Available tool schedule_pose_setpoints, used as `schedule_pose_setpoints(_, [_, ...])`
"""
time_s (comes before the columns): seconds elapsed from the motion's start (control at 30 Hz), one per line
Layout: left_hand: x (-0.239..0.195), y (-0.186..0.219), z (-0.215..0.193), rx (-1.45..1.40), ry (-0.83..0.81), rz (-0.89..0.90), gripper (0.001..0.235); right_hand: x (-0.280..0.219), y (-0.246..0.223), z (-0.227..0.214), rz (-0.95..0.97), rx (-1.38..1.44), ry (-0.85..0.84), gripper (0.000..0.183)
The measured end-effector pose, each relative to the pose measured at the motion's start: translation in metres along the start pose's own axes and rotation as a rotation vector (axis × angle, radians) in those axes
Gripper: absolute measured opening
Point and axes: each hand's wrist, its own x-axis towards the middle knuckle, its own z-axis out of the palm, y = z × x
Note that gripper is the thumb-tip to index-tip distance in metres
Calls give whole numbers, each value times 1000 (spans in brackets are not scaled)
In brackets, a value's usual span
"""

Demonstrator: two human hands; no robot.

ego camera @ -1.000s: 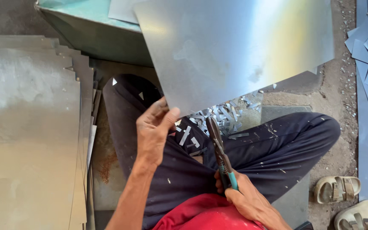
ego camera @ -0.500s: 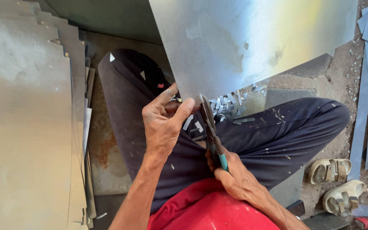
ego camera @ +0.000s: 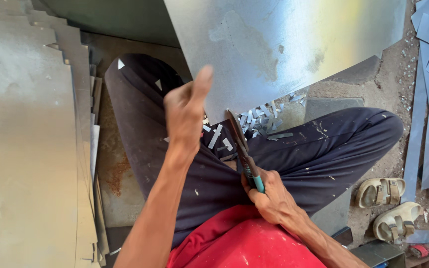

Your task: The person cuts a metal sheet using shears while sitting on the floor, producing several small triangular metal scraps.

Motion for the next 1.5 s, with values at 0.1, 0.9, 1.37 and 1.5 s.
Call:
schedule_pose_setpoints(0.1, [13, -7, 15, -41, 18, 123, 60, 0, 2, 0, -34, -3, 8, 20])
schedule_pose_setpoints(0.9, [-52, -67, 92, -57, 65, -14, 21, -25, 30, -4, 67, 726, 57, 65])
schedule_pose_setpoints(1.37, [-39, -43, 67, -369, 155, 54, 21, -19, 55, -23, -32, -251, 499, 21])
schedule_pose_setpoints(1.5, [-46, -51, 104, -334, 203, -18, 18, -27, 66, -38, 5, -100, 303, 22])
